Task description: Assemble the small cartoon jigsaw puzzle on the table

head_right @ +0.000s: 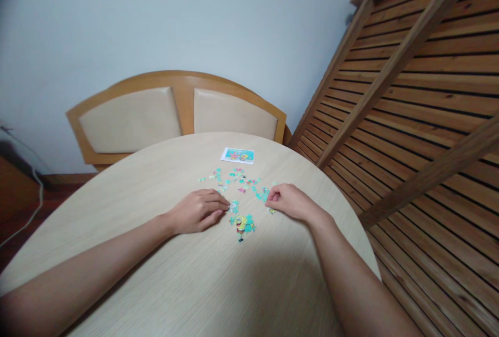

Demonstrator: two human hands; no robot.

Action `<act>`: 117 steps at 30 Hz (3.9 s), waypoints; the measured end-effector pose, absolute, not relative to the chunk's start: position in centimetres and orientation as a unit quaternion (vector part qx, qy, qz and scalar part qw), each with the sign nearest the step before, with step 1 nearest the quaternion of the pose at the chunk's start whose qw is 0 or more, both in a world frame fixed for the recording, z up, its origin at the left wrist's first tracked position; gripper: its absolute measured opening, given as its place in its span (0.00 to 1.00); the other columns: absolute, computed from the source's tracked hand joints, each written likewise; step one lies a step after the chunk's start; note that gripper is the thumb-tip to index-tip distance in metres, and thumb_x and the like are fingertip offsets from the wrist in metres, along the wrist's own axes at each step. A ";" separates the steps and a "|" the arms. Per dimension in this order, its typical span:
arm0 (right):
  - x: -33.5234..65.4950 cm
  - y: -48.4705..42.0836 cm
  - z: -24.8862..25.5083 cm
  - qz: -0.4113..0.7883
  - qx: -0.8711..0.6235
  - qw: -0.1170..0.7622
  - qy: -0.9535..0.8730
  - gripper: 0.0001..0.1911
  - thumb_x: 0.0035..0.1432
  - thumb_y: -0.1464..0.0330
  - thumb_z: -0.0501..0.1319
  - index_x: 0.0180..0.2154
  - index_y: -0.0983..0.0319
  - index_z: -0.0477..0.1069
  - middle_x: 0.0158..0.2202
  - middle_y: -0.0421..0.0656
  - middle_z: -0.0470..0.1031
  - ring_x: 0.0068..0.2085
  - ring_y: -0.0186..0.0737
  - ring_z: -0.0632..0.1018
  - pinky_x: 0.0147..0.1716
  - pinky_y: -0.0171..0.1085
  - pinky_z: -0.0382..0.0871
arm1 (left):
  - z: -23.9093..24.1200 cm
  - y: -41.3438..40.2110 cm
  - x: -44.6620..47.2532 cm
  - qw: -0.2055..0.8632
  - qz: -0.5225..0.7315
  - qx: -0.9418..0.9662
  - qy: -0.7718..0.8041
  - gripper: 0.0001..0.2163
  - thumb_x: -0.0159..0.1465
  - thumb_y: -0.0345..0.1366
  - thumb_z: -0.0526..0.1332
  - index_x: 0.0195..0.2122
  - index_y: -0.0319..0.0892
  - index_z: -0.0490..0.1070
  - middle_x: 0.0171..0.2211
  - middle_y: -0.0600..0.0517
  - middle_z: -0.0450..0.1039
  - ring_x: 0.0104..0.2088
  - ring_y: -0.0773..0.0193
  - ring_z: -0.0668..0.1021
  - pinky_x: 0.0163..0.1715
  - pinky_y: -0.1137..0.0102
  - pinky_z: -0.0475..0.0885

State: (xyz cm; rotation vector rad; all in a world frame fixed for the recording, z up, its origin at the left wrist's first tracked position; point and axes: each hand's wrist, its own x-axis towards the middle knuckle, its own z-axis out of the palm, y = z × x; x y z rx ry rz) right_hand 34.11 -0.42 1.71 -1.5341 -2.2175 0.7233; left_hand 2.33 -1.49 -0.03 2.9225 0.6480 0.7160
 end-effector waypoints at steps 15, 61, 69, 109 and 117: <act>32.0 0.4 0.0 0.062 -0.458 0.261 -0.847 0.16 0.65 0.63 0.60 0.51 0.59 0.76 0.53 0.50 0.76 0.54 0.50 0.75 0.55 0.51 0.67 | -1.3 0.6 -0.9 0.034 0.251 0.891 0.377 0.12 0.60 0.33 0.60 0.46 0.41 0.72 0.43 0.45 0.76 0.45 0.53 0.76 0.48 0.58 0.74; 30.8 1.9 -2.4 0.087 -0.527 0.301 -0.790 0.42 0.58 0.65 0.60 0.70 0.63 0.46 0.59 0.54 0.71 0.60 0.52 0.71 0.61 0.54 0.63 | -1.6 0.5 -0.3 0.059 0.248 0.889 0.379 0.13 0.64 0.31 0.56 0.50 0.42 0.69 0.47 0.46 0.74 0.47 0.55 0.76 0.51 0.58 0.73; 28.8 1.8 -2.3 0.074 -0.481 0.225 -0.844 0.36 0.65 0.66 0.52 0.71 0.61 0.45 0.65 0.51 0.66 0.64 0.50 0.66 0.63 0.55 0.58 | -0.8 0.1 0.3 0.048 0.256 0.909 0.325 0.13 0.66 0.33 0.56 0.51 0.41 0.70 0.50 0.44 0.73 0.51 0.54 0.75 0.54 0.57 0.72; 29.1 -1.8 1.8 0.159 -0.366 0.170 -0.901 0.11 0.60 0.60 0.67 0.44 0.55 0.80 0.46 0.44 0.79 0.52 0.47 0.76 0.64 0.52 0.55 | 0.2 -1.0 1.6 0.061 0.195 0.960 0.193 0.14 0.71 0.34 0.53 0.51 0.44 0.76 0.51 0.47 0.78 0.53 0.56 0.76 0.56 0.57 0.69; 29.2 -1.1 0.6 0.155 -0.364 0.201 -0.896 0.12 0.62 0.58 0.65 0.45 0.56 0.79 0.43 0.45 0.78 0.49 0.46 0.76 0.55 0.47 0.67 | 0.2 -2.6 2.7 0.093 0.207 0.965 0.134 0.12 0.71 0.35 0.54 0.45 0.45 0.78 0.45 0.48 0.81 0.50 0.58 0.77 0.54 0.60 0.71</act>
